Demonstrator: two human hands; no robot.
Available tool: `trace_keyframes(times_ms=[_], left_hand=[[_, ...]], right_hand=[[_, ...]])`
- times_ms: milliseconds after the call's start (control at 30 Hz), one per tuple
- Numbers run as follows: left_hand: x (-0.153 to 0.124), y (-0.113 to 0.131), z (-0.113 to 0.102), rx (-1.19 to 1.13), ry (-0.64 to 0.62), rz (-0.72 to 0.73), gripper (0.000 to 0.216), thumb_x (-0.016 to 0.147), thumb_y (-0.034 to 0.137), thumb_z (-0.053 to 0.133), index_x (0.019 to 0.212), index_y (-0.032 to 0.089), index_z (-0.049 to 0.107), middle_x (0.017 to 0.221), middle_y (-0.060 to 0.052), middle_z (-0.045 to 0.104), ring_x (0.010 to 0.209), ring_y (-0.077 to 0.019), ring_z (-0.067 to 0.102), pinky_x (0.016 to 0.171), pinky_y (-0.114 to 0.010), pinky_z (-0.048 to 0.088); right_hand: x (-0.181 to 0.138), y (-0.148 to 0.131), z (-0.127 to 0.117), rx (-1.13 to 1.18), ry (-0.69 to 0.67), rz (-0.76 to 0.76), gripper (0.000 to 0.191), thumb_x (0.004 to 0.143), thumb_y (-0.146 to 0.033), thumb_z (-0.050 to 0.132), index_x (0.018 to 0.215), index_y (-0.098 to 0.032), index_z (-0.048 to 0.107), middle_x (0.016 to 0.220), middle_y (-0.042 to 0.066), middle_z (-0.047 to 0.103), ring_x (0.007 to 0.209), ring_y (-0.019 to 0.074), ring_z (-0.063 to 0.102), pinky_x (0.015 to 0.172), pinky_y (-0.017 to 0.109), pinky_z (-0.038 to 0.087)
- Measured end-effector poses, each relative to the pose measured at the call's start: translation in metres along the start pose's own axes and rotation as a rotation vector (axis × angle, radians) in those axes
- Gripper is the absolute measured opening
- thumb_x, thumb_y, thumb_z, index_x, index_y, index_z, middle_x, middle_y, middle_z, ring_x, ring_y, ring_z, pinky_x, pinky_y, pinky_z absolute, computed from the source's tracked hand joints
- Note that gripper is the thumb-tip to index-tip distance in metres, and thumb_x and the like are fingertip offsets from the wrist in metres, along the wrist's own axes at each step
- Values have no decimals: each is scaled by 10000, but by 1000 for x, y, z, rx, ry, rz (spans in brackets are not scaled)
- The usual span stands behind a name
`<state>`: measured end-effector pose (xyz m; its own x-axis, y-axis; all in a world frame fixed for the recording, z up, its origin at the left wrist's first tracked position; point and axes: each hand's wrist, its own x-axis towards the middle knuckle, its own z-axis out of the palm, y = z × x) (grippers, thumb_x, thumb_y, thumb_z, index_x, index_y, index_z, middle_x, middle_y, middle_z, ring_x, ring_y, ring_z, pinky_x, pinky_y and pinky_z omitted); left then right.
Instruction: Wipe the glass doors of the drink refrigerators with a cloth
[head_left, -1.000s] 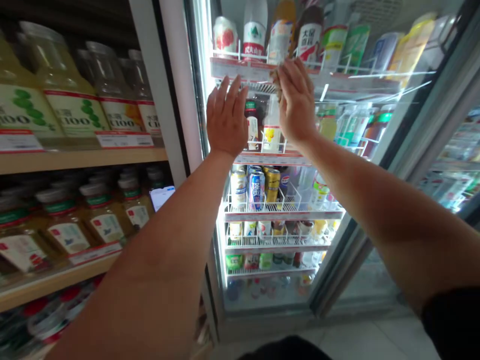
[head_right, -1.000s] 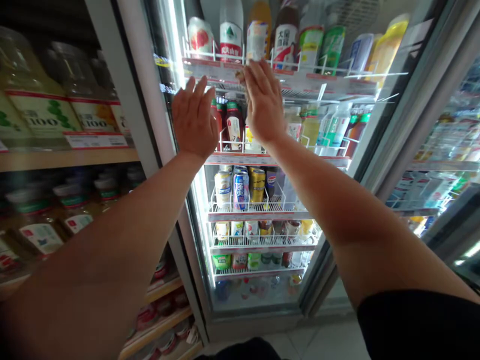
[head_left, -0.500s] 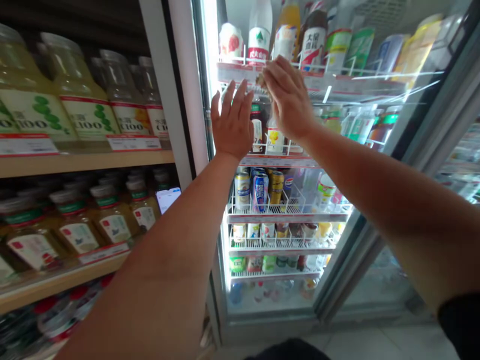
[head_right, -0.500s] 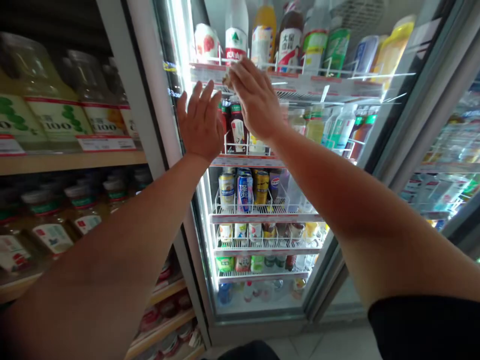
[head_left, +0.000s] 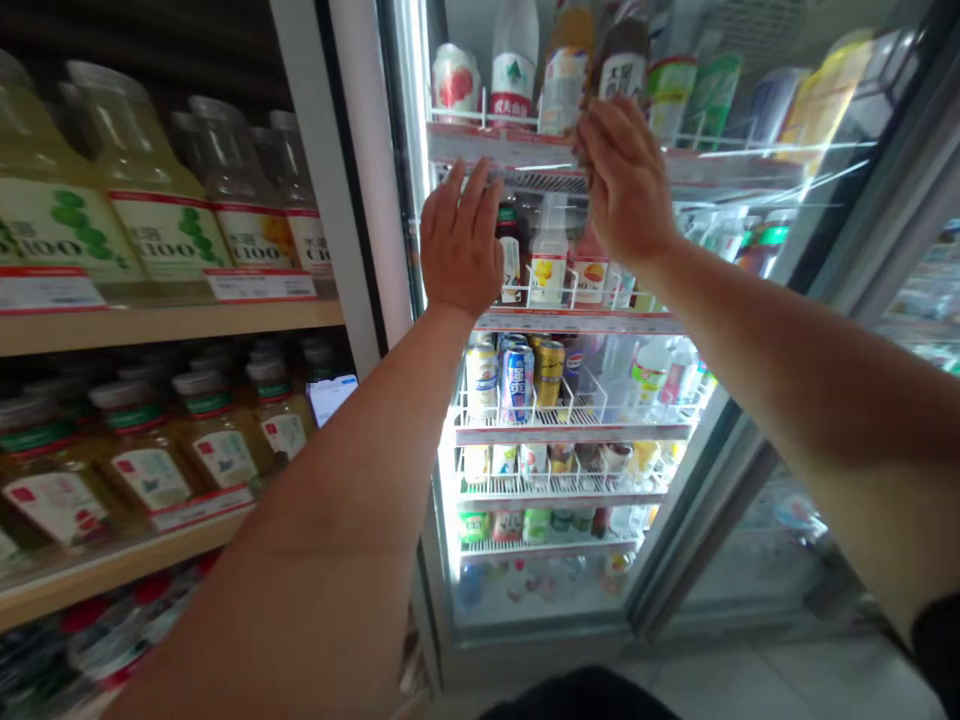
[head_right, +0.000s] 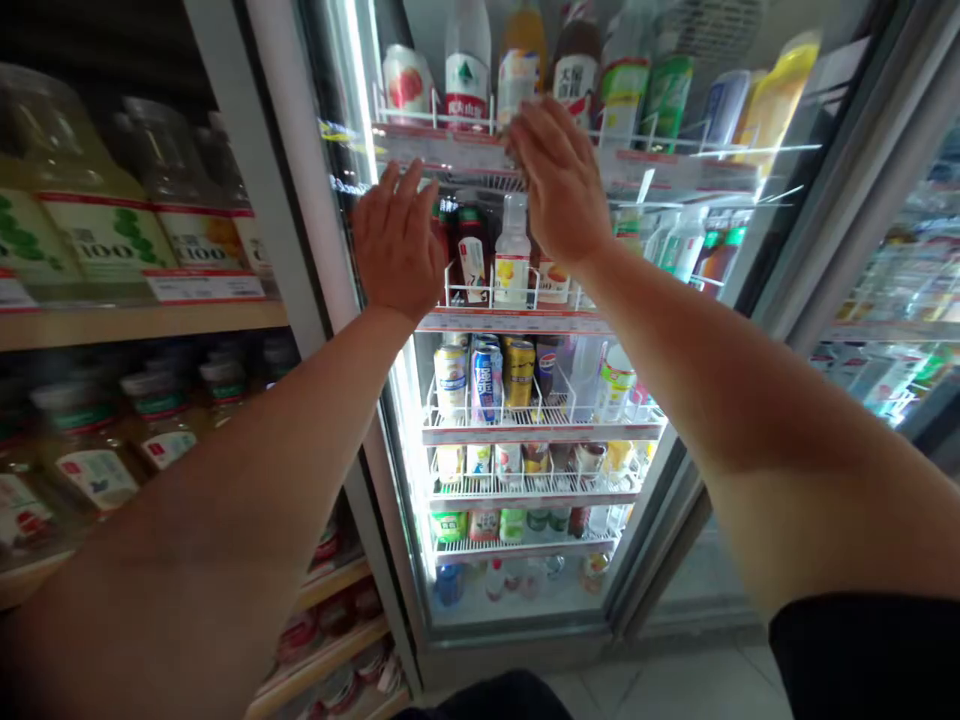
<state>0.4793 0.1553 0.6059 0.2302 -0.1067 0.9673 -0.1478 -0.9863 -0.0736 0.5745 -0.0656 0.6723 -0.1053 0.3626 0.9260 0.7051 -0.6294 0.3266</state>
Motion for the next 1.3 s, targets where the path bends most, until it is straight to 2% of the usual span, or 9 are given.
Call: trace_keyframes(times_ms=[167,333,467,567,767,867,967,1167,1300], left_hand=[[-1,-11,10,-90,62,96,723,919,317,415,1637,357,348,1697,129,205,1621,-146,23,1377,-535,100],[-1,-10,10,-137,64,72,713,905,310,415,1618,351,406,1687,133,227,1628,-200,91,1365,-593,140],[0,-6,7,-64,59,42,666,931,303,401,1595,349,435,1684,123,270,1623,-164,117,1363,-552,172],[0,-6,9,-66,92,46,627,946,297,378,1564,344,472,1674,112,307,1618,-134,148,1358,-545,186],[-1,-2,5,-23,89,45,612,944,256,398,1546,286,502,1671,60,361,1613,-129,181,1347,-536,235],[0,2,1,-4,62,28,616,939,246,406,1546,214,502,1679,20,359,1619,-159,180,1349,-553,224],[0,4,-1,-29,32,2,634,923,261,418,1552,254,496,1681,48,342,1620,-156,171,1358,-543,201],[-1,5,-3,-35,54,-2,630,923,256,425,1544,329,505,1670,87,364,1612,-169,208,1360,-500,208],[0,3,-1,-38,30,-11,637,924,269,457,1559,305,492,1685,78,336,1621,-158,165,1370,-479,176]], right_hand=[[-23,5,10,-54,145,199,615,1125,-392,129,1554,-128,482,1643,92,479,1582,232,314,1339,478,245],[-49,-7,11,25,-59,-59,549,1093,-304,231,1571,-201,480,1659,23,462,1607,246,294,1326,528,283],[-48,-6,8,87,-52,29,545,1102,-329,240,1605,-267,441,1687,-3,421,1628,246,237,1352,508,223],[-71,-26,14,110,-25,79,555,1097,-294,256,1635,-284,392,1683,13,427,1625,272,246,1344,564,228],[-107,-58,16,226,-331,-320,563,1076,-248,417,1616,-407,402,1577,-27,572,1544,233,429,1308,500,348],[-97,-52,13,207,-246,-233,592,1075,-230,401,1644,-383,351,1621,-15,519,1571,270,378,1321,560,299],[-102,-55,17,181,-137,-120,607,1082,-220,364,1673,-343,292,1647,24,483,1587,307,340,1320,605,269],[-123,-60,20,251,-321,-480,556,1086,-217,441,1614,-390,410,1551,-24,601,1501,226,491,1272,460,413],[-116,-48,16,183,-153,-248,595,1075,-189,417,1646,-346,359,1614,22,528,1560,278,399,1301,553,338]])
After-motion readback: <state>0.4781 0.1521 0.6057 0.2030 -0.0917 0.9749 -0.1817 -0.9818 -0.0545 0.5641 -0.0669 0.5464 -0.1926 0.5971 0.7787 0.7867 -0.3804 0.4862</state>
